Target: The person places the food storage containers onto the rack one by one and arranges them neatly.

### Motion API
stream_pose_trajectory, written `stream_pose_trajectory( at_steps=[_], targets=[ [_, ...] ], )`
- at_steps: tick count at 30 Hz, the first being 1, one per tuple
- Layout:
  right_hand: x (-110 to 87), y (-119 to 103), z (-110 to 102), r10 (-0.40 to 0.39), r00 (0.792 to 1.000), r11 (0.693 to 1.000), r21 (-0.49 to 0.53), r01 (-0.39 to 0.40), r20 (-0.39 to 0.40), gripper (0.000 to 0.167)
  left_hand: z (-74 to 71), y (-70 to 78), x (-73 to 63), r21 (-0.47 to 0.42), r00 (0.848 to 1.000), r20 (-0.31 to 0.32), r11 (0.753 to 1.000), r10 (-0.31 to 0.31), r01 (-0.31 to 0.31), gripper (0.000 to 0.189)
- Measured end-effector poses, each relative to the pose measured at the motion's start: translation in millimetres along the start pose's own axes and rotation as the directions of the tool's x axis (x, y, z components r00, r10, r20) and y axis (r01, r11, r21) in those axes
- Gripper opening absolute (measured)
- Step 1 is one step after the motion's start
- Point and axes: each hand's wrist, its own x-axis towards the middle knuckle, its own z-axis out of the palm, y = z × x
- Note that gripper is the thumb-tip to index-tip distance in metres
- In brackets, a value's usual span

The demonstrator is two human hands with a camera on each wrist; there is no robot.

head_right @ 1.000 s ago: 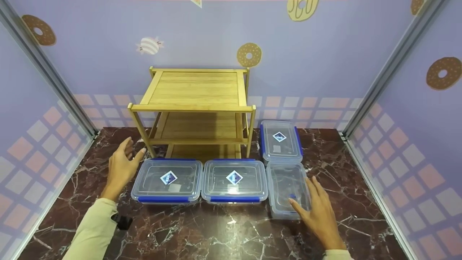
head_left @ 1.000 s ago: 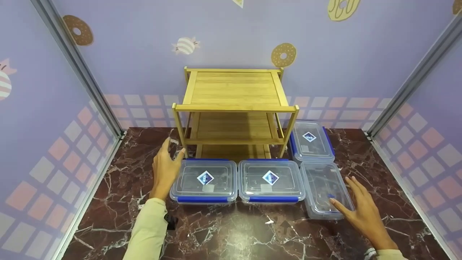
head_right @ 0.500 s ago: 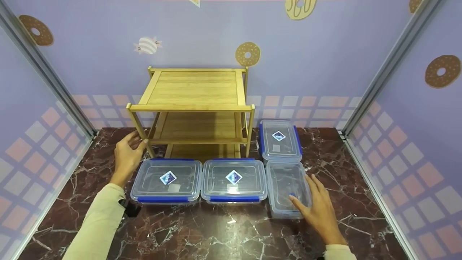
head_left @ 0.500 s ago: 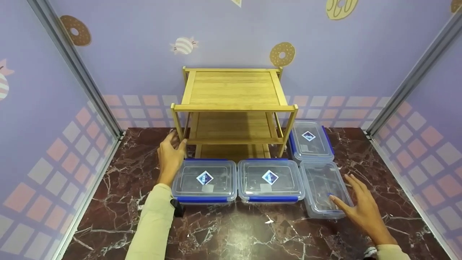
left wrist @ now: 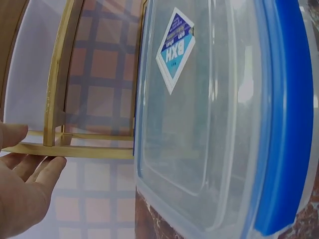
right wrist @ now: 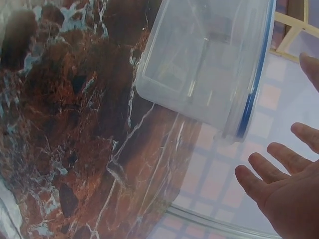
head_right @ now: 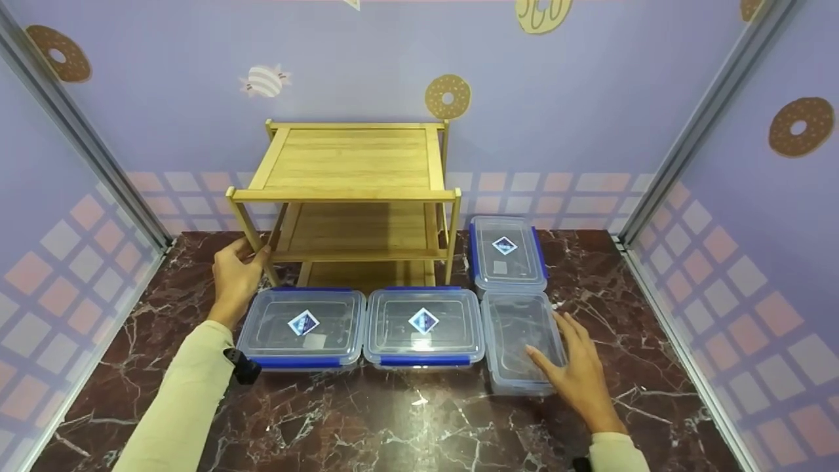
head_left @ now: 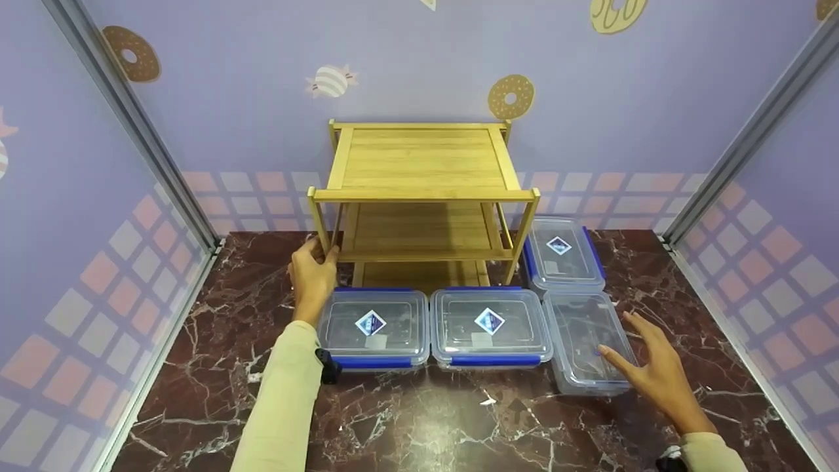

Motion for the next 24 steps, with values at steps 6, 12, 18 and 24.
stream_pose_trajectory(
  at_steps=[6, 12, 18, 24],
  targets=[
    [2.7, 9.5, 1.2, 0.011, 1.0, 1.0, 0.006, -0.011, 0.017, 0.077, 3.8, -4.3, 1.0, 0.023, 1.0, -0.019, 1.0, -0.009, 0.01, 0.026],
    [7.0, 17.3, 2.7, 0.041, 0.998, 0.999, 0.015, -0.042, 0.042, 0.076, 6.6, -7.8, 3.3, 0.043, 0.999, -0.013, 0.998, -0.052, 0.053, 0.026],
    [11.3, 23.9, 2.7, 0.101, 0.992, 0.995, 0.016, -0.102, 0.079, 0.075, 7.1, -9.2, 3.4, 0.051, 0.998, -0.011, 0.997, -0.064, 0.064, 0.029],
    [19.1, 29.7, 0.4, 0.132, 0.984, 0.99, 0.024, -0.136, 0.117, 0.071, 7.3, -10.9, 4.4, 0.044, 0.999, 0.0, 0.998, -0.047, 0.047, 0.027]
  ],
)
